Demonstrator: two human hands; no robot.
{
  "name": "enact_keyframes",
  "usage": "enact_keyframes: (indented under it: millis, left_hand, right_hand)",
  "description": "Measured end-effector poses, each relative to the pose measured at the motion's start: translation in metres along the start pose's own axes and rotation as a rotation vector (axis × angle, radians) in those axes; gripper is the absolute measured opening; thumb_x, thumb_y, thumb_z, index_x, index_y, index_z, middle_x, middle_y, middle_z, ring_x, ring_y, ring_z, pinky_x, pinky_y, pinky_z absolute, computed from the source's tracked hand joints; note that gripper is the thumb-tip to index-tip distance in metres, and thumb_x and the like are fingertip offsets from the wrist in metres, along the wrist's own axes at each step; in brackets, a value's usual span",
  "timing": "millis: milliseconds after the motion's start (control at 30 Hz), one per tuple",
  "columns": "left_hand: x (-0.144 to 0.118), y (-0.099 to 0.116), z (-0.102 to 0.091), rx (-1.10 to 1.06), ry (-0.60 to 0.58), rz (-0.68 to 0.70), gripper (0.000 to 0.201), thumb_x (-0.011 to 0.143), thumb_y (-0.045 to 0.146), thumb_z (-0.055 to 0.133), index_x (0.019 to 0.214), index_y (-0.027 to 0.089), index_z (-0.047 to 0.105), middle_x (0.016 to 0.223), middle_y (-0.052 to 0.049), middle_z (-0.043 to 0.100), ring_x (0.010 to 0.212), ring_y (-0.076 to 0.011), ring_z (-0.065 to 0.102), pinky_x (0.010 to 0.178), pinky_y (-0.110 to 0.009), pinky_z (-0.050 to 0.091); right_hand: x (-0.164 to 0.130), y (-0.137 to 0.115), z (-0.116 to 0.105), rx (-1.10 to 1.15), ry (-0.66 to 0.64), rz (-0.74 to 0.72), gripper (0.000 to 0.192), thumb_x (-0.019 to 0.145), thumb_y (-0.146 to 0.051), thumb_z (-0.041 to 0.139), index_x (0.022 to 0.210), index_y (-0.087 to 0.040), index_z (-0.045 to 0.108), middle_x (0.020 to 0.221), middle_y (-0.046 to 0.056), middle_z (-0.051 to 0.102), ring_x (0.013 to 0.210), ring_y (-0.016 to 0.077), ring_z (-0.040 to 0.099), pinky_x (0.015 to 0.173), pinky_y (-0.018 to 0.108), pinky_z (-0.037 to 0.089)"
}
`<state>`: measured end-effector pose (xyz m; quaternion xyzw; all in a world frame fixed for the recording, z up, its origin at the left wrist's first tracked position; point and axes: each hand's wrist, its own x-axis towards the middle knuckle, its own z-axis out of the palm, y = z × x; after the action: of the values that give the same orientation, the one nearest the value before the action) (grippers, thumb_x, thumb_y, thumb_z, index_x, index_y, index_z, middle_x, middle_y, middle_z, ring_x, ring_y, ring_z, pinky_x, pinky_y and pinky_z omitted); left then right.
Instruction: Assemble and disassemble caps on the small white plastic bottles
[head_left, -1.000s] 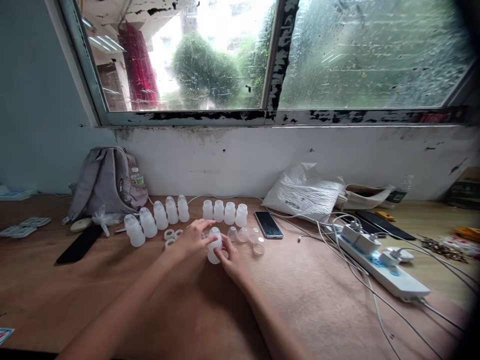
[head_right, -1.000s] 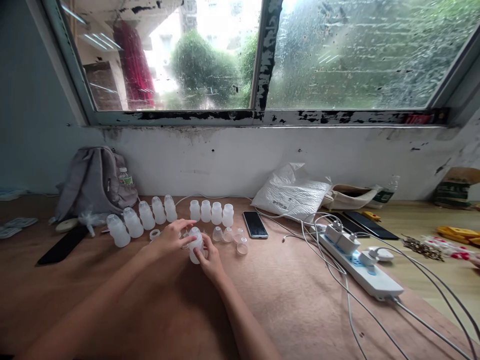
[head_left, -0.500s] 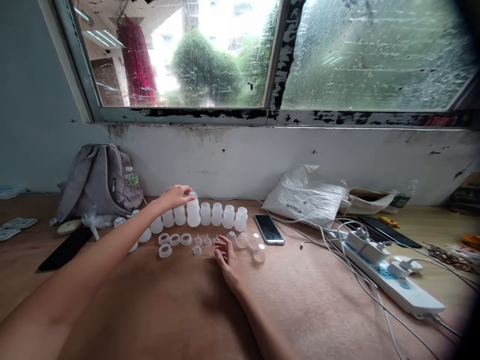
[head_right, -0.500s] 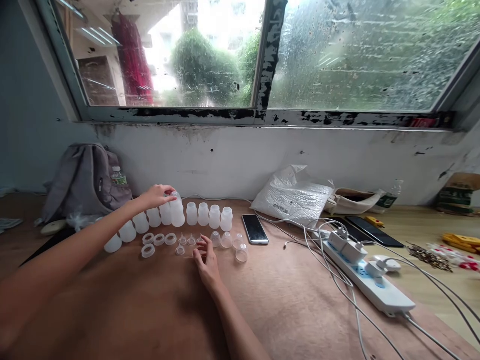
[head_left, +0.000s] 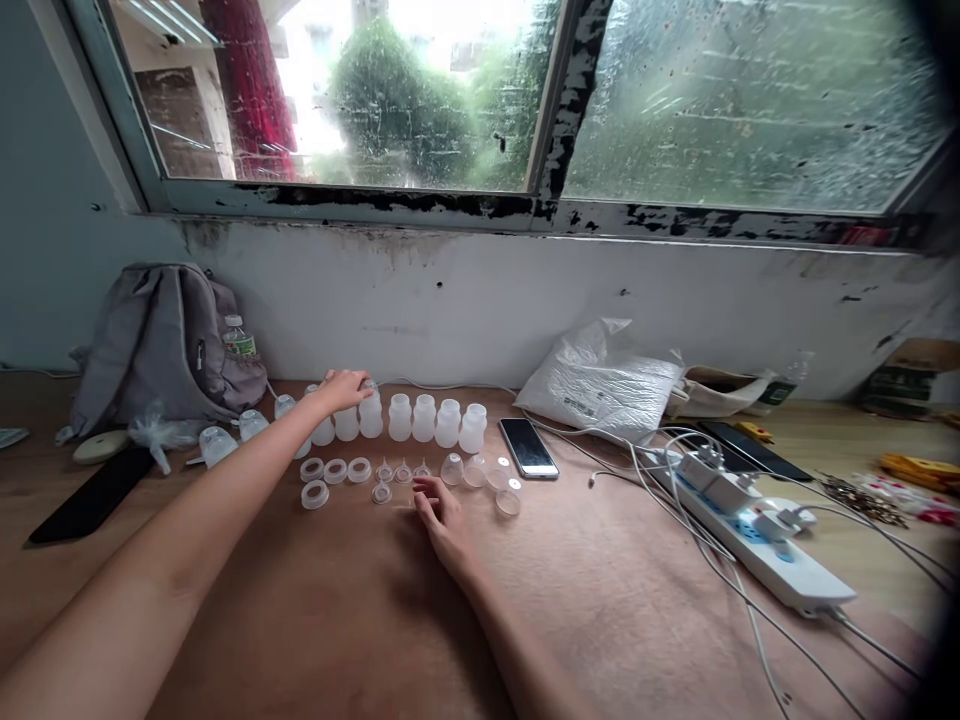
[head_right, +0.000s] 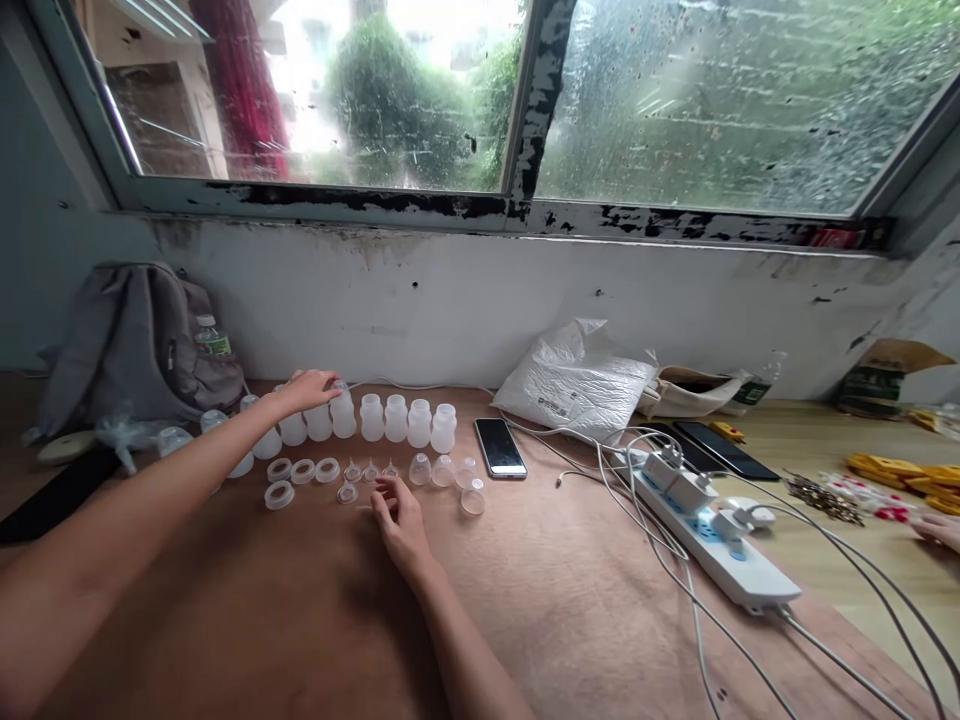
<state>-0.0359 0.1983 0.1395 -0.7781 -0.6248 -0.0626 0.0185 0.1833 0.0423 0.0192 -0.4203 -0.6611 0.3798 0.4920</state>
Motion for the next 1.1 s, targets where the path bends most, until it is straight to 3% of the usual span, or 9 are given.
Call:
enact_keyframes:
  millis: [233,367,433,533,600,667,833,967,1100]
  left_hand:
    - [-0.004,-0.003,0.006,0.016,0.041,0.026,0.048,0.081,0.042,0.037,0.123,0.018,0.039,0.104,-0.011,0.061,0.097,-0.029,0.054,0.083,-0.042,0.036]
    - [-0.013,0.004,0.003,0.033,0.13,0.046,0.053,0.084,0.04,0.033,0.131,0.016,0.026,0.125,-0.015,0.045,0.111,-0.0303,0.044,0.088,-0.044,0.031]
    - [-0.027,0.009,0.003,0.04,0.215,0.092,0.051,0.085,0.037,0.032,0.131,0.017,0.023,0.13,-0.014,0.039,0.113,-0.0286,0.041,0.09,-0.042,0.03]
    - [-0.061,0.014,0.011,0.036,0.338,0.233,0.041,0.085,0.031,0.034,0.124,0.018,0.035,0.118,-0.01,0.049,0.104,-0.0244,0.047,0.084,-0.035,0.036]
    - [-0.091,0.013,0.025,0.027,0.345,0.29,0.036,0.085,0.028,0.035,0.119,0.018,0.04,0.11,-0.009,0.053,0.101,-0.0227,0.049,0.08,-0.033,0.038]
    - [-0.123,0.011,0.045,0.013,0.346,0.248,0.032,0.084,0.027,0.036,0.114,0.018,0.044,0.106,-0.008,0.055,0.096,-0.0217,0.052,0.078,-0.032,0.039]
    - [-0.178,0.002,0.094,-0.026,0.392,-0.085,0.038,0.079,0.035,0.045,0.112,0.018,0.045,0.111,-0.01,0.053,0.097,-0.0237,0.051,0.08,-0.034,0.038]
    - [-0.188,0.001,0.108,-0.026,0.375,-0.279,0.046,0.073,0.045,0.05,0.11,0.017,0.047,0.106,-0.011,0.057,0.1,-0.0287,0.048,0.083,-0.042,0.033]
    - [-0.187,0.0,0.108,-0.106,0.342,-0.313,0.043,0.074,0.043,0.05,0.108,0.017,0.048,0.104,-0.01,0.06,0.098,-0.0274,0.049,0.084,-0.042,0.032]
  right_hand:
    - [0.003,0.01,0.001,-0.151,0.184,0.029,0.02,0.082,-0.03,0.043,0.084,-0.017,0.058,0.077,0.004,0.061,0.069,0.016,0.055,0.063,0.027,0.044]
    - [0.005,0.013,0.0,-0.187,0.206,0.028,0.018,0.081,-0.027,0.043,0.082,-0.017,0.058,0.077,0.004,0.062,0.072,0.017,0.057,0.067,0.028,0.044]
    - [0.005,0.013,0.0,-0.204,0.196,0.024,0.017,0.08,-0.026,0.043,0.081,-0.017,0.058,0.076,0.004,0.062,0.071,0.0171,0.057,0.066,0.028,0.044]
    - [0.005,0.013,0.001,-0.248,0.16,-0.002,0.016,0.078,-0.024,0.044,0.078,-0.017,0.058,0.073,0.004,0.062,0.067,0.0167,0.056,0.063,0.027,0.044]
    - [0.005,0.014,0.001,-0.286,0.128,-0.02,0.017,0.077,-0.023,0.044,0.074,-0.018,0.059,0.072,0.004,0.062,0.066,0.0166,0.056,0.062,0.026,0.043]
    - [0.007,0.017,0.001,-0.324,0.114,-0.022,0.017,0.077,-0.023,0.043,0.072,-0.018,0.059,0.072,0.004,0.063,0.067,0.0166,0.057,0.063,0.026,0.043]
    - [0.014,0.02,0.013,-0.436,0.128,-0.03,0.02,0.079,-0.026,0.041,0.072,-0.019,0.058,0.071,0.004,0.062,0.064,0.0158,0.056,0.06,0.025,0.043]
    - [0.022,0.018,0.04,-0.541,0.104,-0.095,0.016,0.074,-0.032,0.052,0.081,-0.019,0.058,0.074,0.005,0.059,0.07,0.0186,0.054,0.066,0.029,0.041]
    - [0.026,0.017,0.054,-0.71,0.049,-0.176,0.013,0.075,-0.028,0.052,0.08,-0.017,0.057,0.08,0.007,0.058,0.08,0.0204,0.052,0.073,0.031,0.04]
